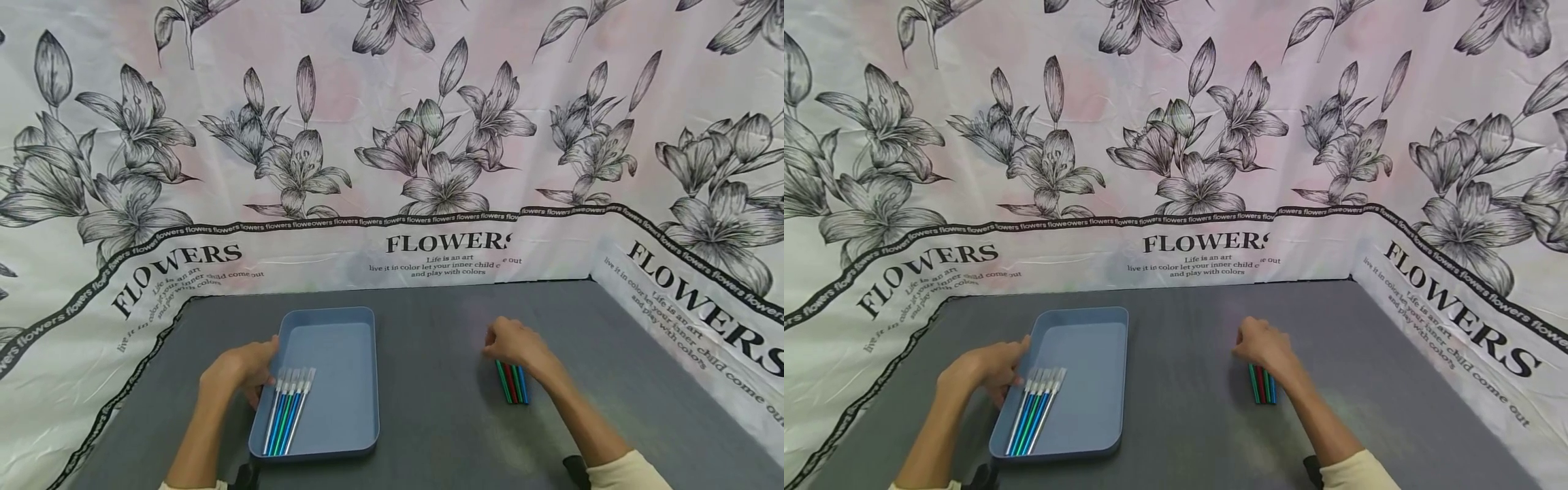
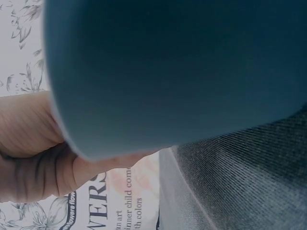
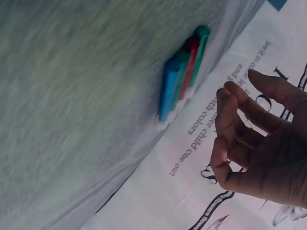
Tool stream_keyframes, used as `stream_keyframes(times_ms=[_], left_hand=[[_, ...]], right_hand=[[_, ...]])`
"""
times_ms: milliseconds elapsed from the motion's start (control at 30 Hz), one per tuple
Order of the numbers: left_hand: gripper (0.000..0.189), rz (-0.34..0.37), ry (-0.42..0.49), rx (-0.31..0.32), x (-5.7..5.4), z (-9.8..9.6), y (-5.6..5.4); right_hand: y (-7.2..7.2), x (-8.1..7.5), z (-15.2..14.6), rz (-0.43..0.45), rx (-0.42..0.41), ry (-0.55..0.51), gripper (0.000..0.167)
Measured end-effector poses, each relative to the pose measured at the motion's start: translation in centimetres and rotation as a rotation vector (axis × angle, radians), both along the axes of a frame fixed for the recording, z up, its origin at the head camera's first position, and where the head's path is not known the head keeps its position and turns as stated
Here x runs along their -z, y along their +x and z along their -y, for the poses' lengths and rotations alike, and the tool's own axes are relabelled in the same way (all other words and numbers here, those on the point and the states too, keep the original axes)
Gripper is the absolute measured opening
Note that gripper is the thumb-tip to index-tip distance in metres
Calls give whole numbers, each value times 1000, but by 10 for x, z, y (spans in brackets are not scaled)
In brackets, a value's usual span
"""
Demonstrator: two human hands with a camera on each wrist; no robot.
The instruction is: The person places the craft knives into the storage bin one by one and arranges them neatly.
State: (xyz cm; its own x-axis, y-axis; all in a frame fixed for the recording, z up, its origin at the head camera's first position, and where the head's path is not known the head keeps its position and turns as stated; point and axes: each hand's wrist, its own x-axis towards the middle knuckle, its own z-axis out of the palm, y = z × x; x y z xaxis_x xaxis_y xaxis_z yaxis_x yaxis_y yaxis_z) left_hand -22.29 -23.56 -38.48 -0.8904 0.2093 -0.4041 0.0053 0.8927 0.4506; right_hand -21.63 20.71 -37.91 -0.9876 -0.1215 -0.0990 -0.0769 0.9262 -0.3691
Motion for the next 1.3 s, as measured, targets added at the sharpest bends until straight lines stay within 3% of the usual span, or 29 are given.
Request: stream_keyframes(times_ms=[100, 233, 333, 667, 1167, 1300], left_hand=[[88, 3, -26, 5, -1, 0, -1], [89, 12, -23, 2, -1, 0, -2], [89, 13, -21, 1, -1, 1, -3], [88, 11, -15, -22, -1, 0, -3], [94, -12, -88, 28, -1, 0, -4], [92, 12, -62, 17, -1, 1, -4]], right_hand=[[-1, 2, -6, 18, 16, 17, 13], [-3, 5, -11, 62, 53, 28, 31], [-3, 6, -12, 78, 71, 27, 35], [-5, 12, -11, 96, 94, 65, 19], [-5, 17, -2, 118, 150, 155, 26], [-5, 18, 0, 112, 145, 157, 24]])
